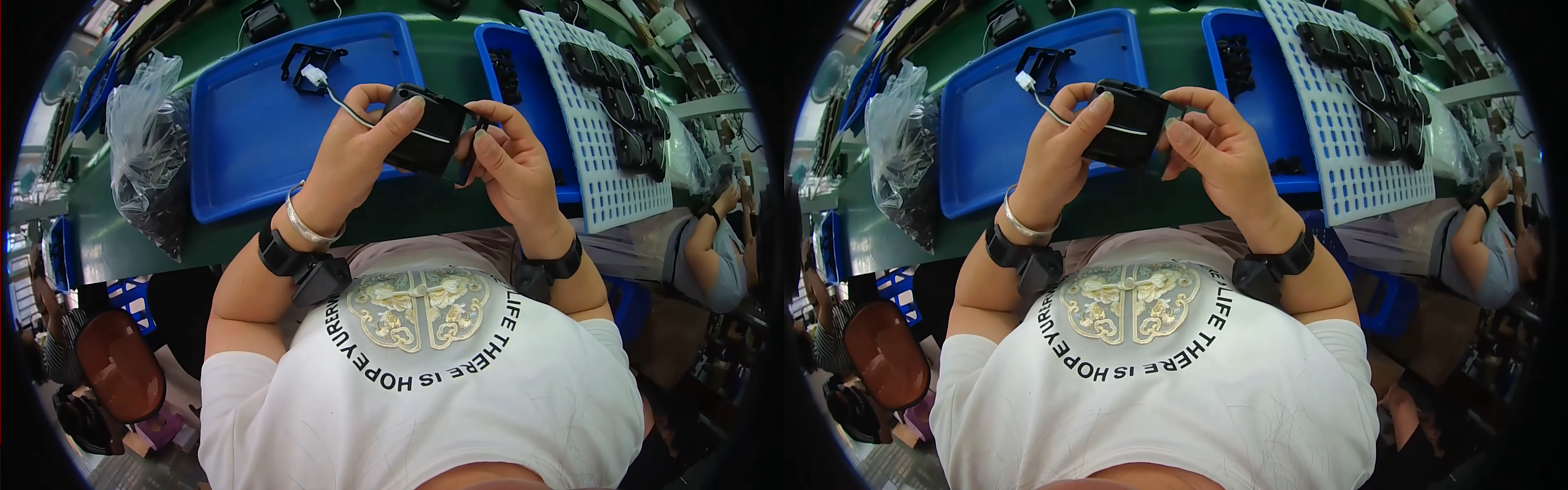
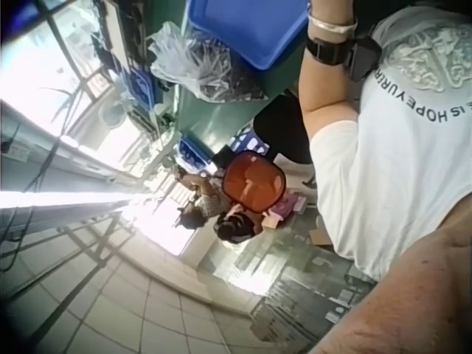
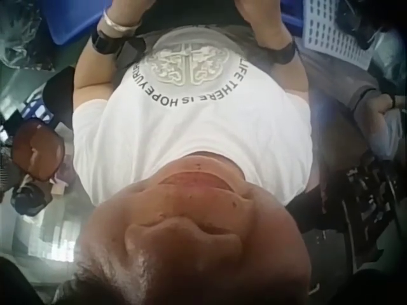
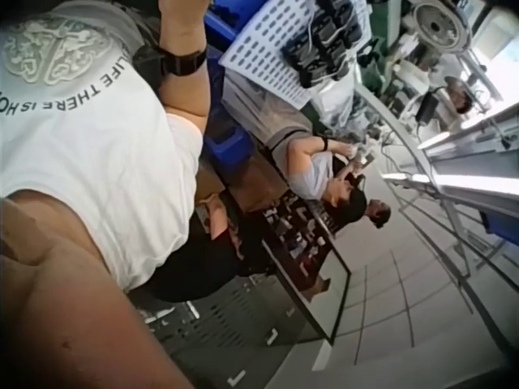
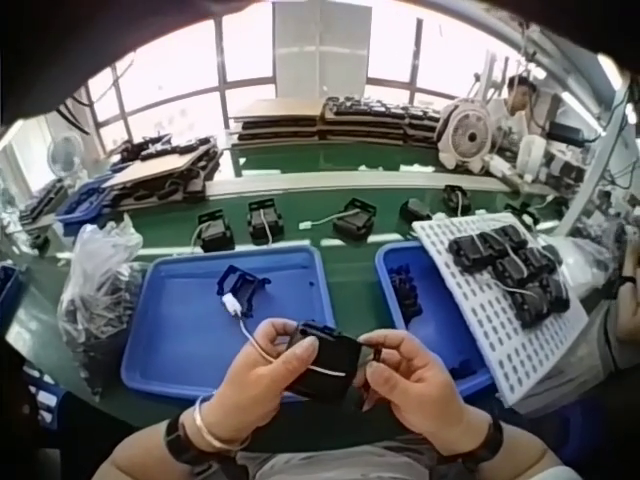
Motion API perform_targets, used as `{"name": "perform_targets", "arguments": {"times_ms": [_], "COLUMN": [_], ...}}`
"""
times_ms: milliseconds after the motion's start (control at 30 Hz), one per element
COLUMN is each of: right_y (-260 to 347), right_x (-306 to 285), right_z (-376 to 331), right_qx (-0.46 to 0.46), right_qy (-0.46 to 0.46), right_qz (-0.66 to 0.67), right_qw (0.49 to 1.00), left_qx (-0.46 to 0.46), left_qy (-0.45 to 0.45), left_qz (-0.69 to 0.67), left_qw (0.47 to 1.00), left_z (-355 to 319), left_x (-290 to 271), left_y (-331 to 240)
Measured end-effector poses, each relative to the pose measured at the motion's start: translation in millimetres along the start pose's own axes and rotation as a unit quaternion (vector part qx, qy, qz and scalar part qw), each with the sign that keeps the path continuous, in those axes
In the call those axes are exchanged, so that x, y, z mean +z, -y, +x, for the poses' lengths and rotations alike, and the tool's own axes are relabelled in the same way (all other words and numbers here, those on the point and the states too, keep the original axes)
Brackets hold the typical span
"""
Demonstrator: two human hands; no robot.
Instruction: Assembling small electronic or plastic components at a manual workstation and sorting them into boxes.
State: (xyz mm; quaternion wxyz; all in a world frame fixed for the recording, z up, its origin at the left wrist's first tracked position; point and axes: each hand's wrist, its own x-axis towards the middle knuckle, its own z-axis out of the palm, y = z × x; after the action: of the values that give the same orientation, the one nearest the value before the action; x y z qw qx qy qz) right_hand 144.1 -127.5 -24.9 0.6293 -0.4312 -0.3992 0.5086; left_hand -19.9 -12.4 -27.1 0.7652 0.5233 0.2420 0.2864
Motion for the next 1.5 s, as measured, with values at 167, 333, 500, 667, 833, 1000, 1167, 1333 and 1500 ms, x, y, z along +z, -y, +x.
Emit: {"name": "perform_targets", "arguments": {"times_ms": [167, 333, 500, 667, 833, 1000, 1167, 1333, 1500], "right_y": [-0.8, -4.7, -9.8, 30.6, 60.1, 37.2, 20.9, 23.0, 56.9], "right_x": [9.3, 22.9, 26.7, -9.5, -74.1, -84.5, -88.8, -90.7, -64.0], "right_z": [2.9, 14.3, 19.6, 11.7, 25.0, 55.9, 65.2, 50.9, 32.8], "right_qx": [-0.083, -0.135, -0.191, -0.199, -0.038, -0.016, 0.018, -0.042, -0.082], "right_qy": [-0.032, -0.047, -0.075, -0.083, -0.040, 0.044, 0.075, 0.055, -0.002], "right_qz": [-0.055, -0.058, -0.211, -0.390, -0.639, -0.711, -0.766, -0.784, -0.661], "right_qw": [0.995, 0.988, 0.956, 0.895, 0.767, 0.702, 0.639, 0.617, 0.746], "left_qx": [0.042, 0.085, 0.084, 0.054, -0.008, -0.021, -0.026, -0.057, -0.063], "left_qy": [0.022, 0.013, -0.051, -0.062, -0.029, 0.014, 0.004, 0.002, 0.017], "left_qz": [-0.166, -0.211, -0.195, -0.144, -0.150, -0.129, -0.109, -0.125, -0.143], "left_qw": [0.985, 0.974, 0.976, 0.986, 0.988, 0.991, 0.994, 0.991, 0.988], "left_z": [-9.1, -9.7, 3.8, 3.3, 4.9, 1.6, 1.1, 1.5, 0.4], "left_x": [14.3, 26.3, 20.5, 8.8, 0.2, 5.5, 3.1, 3.4, 3.4], "left_y": [0.4, 5.2, 6.6, -5.4, -2.5, -1.1, 0.5, -2.1, -3.8]}}
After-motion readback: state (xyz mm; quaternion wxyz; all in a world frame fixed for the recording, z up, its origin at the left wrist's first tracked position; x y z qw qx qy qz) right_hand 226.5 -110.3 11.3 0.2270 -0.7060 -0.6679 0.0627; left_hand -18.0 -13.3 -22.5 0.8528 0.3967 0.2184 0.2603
